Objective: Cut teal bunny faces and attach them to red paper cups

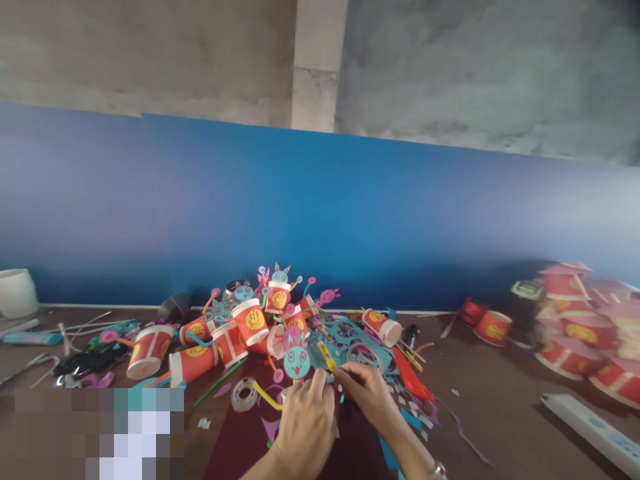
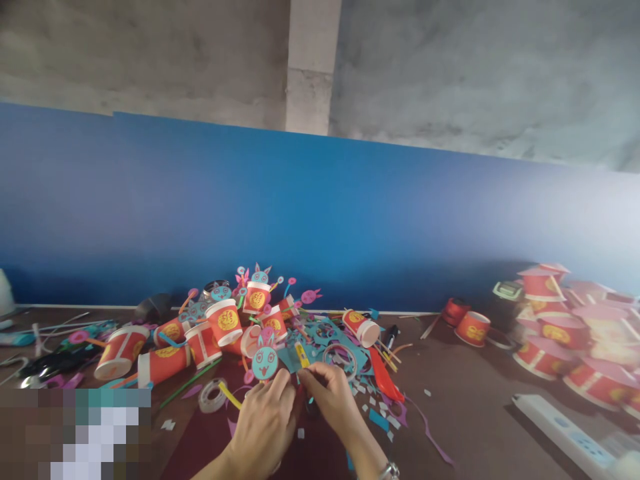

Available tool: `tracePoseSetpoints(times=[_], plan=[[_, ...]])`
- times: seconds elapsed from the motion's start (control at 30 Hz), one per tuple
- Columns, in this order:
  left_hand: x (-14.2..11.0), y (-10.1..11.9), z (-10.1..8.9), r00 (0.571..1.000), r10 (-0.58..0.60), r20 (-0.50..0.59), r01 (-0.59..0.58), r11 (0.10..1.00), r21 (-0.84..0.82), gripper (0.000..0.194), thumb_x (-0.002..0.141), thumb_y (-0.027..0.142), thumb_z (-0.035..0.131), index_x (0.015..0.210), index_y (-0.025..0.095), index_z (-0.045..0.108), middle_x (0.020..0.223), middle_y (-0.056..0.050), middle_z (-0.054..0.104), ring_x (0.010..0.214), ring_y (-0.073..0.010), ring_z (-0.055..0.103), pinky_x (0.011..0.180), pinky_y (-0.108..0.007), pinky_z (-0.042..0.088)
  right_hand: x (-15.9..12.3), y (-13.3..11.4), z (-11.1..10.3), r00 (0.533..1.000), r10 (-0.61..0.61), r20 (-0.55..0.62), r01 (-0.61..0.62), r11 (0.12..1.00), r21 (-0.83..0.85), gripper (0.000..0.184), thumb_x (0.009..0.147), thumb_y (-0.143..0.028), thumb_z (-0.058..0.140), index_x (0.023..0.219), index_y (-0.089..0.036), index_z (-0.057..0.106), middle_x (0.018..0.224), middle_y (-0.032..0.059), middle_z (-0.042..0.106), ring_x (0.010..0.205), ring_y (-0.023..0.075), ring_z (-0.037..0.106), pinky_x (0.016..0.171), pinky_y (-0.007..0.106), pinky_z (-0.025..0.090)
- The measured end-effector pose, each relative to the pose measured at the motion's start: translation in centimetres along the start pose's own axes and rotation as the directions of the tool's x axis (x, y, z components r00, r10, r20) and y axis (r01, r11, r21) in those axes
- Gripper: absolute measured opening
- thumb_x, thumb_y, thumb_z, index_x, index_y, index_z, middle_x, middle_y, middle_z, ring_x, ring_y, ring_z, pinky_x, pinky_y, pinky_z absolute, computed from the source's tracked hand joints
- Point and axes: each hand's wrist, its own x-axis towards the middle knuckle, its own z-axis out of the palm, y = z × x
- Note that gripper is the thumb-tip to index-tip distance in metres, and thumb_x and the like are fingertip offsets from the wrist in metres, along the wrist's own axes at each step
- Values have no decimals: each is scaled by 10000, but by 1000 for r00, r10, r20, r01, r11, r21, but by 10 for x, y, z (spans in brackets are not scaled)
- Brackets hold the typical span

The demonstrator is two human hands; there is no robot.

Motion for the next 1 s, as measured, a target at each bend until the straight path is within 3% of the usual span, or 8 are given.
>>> tracePoseSetpoints(times=[0.17,0.27,0.43,0.6,0.73,0.83,0.93,1.0], plan=[[3,-3,-4,1000,-26,13,26,1000,-10,148,812,98,523,725,192,596,833,-26,622,604,-193,606,555,-326,450,1,-1,-3,1000,21,4,-21,999,47,489,826,-480,527,1185,-156,606,552,-18,527,510,140,459,510,255,395],[5,-4,-7,998,-40,39,41,999,-23,138,831,113,513,752,189,596,830,-27,620,605,-188,613,540,-312,449,2,5,-6,995,87,57,-95,983,156,409,795,-376,562,1132,-151,622,593,-13,558,509,124,474,520,244,403],[9,-6,-13,995,-73,70,76,996,-38,185,881,153,454,753,191,581,826,-30,614,620,-185,625,543,-299,452,-3,7,-2,936,52,348,-179,922,343,377,617,-135,635,990,-186,621,767,-9,631,682,143,570,620,236,439],[10,-4,-11,994,-93,53,96,993,-73,189,891,186,456,751,183,582,804,-37,608,616,-177,621,550,-289,461,-14,-6,19,875,91,475,-214,954,211,476,523,-99,722,976,-186,603,828,-7,650,772,181,599,678,265,477],[10,-6,-16,996,-31,-85,12,977,-214,136,885,200,468,880,179,602,891,-68,615,758,-202,620,668,-320,489,-14,-6,27,938,-35,346,-28,984,177,522,527,-91,731,1029,-174,615,949,44,662,886,234,594,749,299,492],[9,-12,-22,962,-26,-273,-66,945,-321,330,844,175,517,1174,189,506,1134,-119,567,1078,-278,525,894,-428,431,-9,-1,20,946,15,324,-141,919,367,643,559,-148,771,1160,-201,549,933,38,680,860,238,628,760,344,503],[5,-18,-20,894,-302,-330,64,817,-573,368,814,205,560,1170,185,469,1170,-134,531,1134,-288,488,941,-463,396,-5,3,11,943,104,316,-259,826,500,727,536,-199,823,1197,-204,521,905,33,695,870,256,650,781,380,499],[1,-19,-14,807,-569,-159,247,569,-785,375,800,283,585,1137,170,467,1133,-146,555,1067,-290,542,874,-448,446,-5,5,8,948,113,297,-266,794,547,707,530,-216,838,1171,-194,543,910,38,701,893,263,652,829,402,482]])
